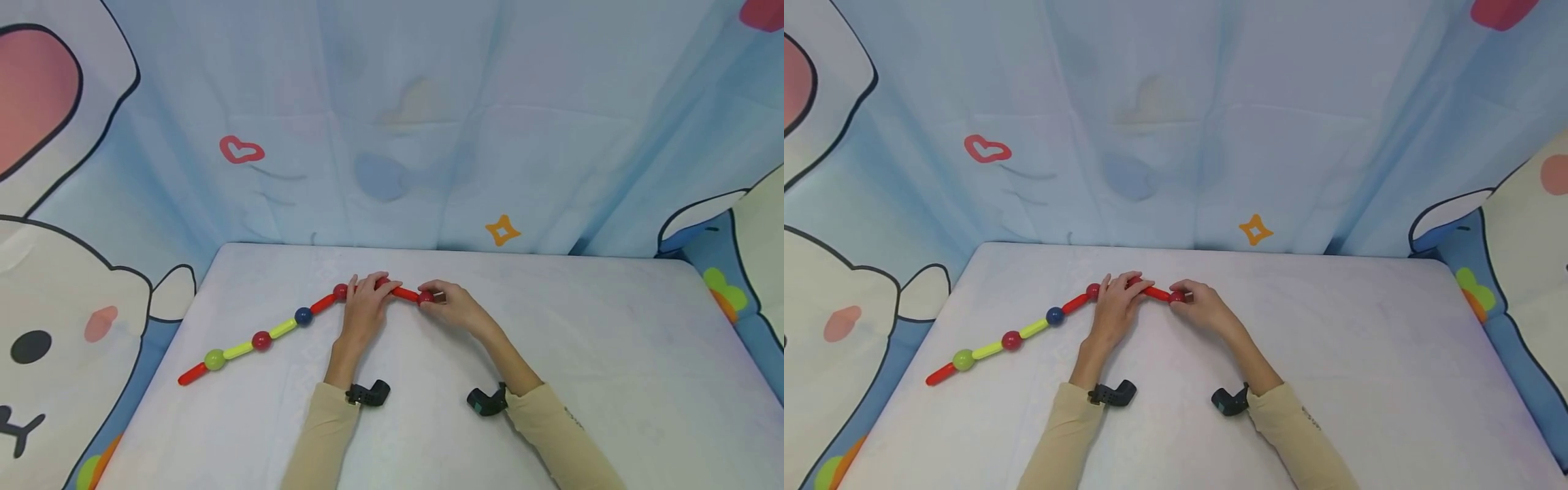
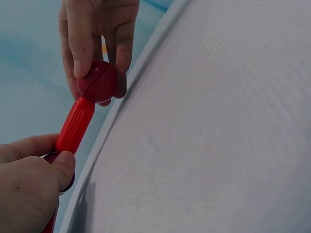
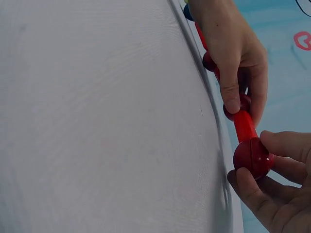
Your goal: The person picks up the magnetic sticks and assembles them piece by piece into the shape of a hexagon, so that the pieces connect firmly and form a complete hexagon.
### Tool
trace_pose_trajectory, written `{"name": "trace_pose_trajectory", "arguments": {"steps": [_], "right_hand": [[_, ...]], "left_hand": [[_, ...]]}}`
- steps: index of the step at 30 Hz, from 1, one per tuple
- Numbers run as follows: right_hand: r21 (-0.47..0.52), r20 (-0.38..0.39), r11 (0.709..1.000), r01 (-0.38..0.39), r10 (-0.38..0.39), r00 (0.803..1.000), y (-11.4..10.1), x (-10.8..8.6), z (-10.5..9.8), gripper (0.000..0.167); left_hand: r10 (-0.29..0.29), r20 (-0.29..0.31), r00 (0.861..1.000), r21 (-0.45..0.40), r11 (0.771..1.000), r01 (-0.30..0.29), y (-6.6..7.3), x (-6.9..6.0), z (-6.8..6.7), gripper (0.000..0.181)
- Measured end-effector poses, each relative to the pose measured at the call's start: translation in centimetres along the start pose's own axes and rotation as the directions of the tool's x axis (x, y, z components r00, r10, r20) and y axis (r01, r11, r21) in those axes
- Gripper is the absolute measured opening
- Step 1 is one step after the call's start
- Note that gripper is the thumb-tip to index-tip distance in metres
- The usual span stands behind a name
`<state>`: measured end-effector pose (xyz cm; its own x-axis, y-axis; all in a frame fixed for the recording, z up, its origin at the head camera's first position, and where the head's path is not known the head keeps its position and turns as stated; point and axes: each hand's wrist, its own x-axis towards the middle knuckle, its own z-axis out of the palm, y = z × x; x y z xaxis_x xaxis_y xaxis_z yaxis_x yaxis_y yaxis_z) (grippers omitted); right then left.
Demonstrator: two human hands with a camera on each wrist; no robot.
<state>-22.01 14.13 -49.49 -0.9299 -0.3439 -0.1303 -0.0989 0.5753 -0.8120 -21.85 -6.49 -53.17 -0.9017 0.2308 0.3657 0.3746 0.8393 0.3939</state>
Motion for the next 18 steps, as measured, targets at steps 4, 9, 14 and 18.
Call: {"name": "trace_pose_trajectory", "arguments": {"steps": [4, 9, 14, 18], "right_hand": [[-0.044, 0.009, 0.999, 0.014, -0.013, 1.000, 0.2, 0.0, -0.1, 0.033], [-0.058, 0.014, 0.998, 0.006, -0.005, 1.000, 0.3, 0.0, -0.1, 0.034], [-0.063, -0.001, 0.998, -0.031, 0.031, 1.000, -0.1, 0.2, -0.1, 0.036], [-0.072, -0.015, 0.995, -0.061, 0.061, 0.998, 0.2, 0.2, 0.1, 0.035]], "left_hand": [[0.067, 0.048, 0.997, 0.008, 0.998, -0.067, 0.0, -0.1, -0.3, 0.036], [0.034, 0.142, 0.989, -0.008, 0.999, -0.033, -0.2, -0.4, -1.8, 0.046], [-0.107, 0.206, 0.973, -0.004, 0.994, 0.110, -1.6, -1.1, -4.9, 0.054], [-0.213, 0.246, 0.946, 0.089, 0.976, 0.197, -3.4, -2.9, -7.2, 0.063]]}}
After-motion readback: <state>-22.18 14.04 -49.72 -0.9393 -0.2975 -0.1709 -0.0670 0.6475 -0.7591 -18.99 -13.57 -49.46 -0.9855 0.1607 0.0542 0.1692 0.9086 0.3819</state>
